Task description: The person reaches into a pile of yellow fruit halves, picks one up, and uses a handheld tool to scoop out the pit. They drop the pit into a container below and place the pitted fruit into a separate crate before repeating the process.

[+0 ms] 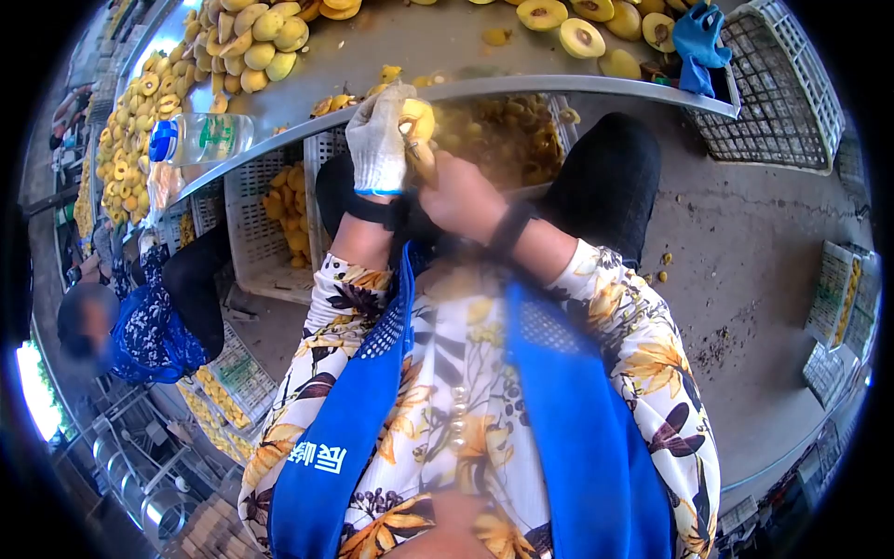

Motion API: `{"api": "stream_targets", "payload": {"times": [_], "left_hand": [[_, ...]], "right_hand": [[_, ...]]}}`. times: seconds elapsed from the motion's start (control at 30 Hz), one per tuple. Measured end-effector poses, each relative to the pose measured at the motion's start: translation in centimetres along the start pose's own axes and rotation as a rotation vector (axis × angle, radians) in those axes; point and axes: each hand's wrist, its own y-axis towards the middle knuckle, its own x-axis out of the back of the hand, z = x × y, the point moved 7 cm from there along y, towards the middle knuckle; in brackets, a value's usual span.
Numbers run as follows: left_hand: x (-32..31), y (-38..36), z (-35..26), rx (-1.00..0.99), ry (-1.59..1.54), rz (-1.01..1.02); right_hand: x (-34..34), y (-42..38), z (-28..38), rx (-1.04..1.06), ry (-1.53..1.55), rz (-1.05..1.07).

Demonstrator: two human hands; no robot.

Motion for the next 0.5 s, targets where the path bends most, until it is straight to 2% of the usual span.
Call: {"api": "stream_targets", "payload": {"times": [0.07,0.13,0.23,0.27,0.3,0.37,0.47,0.5], "left_hand": [[-0.3,-0.2,-0.5,-0.052,0.044,0.058],[-0.3,0.3,0.3,0.013,-0.057,0.087],[-1.1,0.1,0.9,0.104,-0.123,0.207],[-1.0,0.3,1.0,0.1,-0.091,0.198],[-1.1,0.3,0.5,-0.011,-0.056,0.21],[-0.1,1.1,1.0,-0.104,0.219,0.169],[0.2,2.0,3.1,0.182,-0.108,0.183],[0.3,1.9,2.9,0.176,-0.152,0.185]], "right_hand": [[-0.2,0.0,-0.2,-0.008,0.039,0.034],[-0.1,-0.2,0.4,-0.01,0.127,0.075],[-0.8,-1.1,-0.3,-0.338,0.435,0.336],[-1.2,-1.3,-0.1,-0.316,0.575,0.428],[-1.4,-1.4,-0.4,-0.32,0.628,0.478],[-1.8,-1.1,-1.0,-0.315,0.732,0.583],[-3.2,-0.4,-2.3,-0.354,0.922,0.71],[-3.6,-0.4,-2.4,-0.356,0.96,0.746]]}}
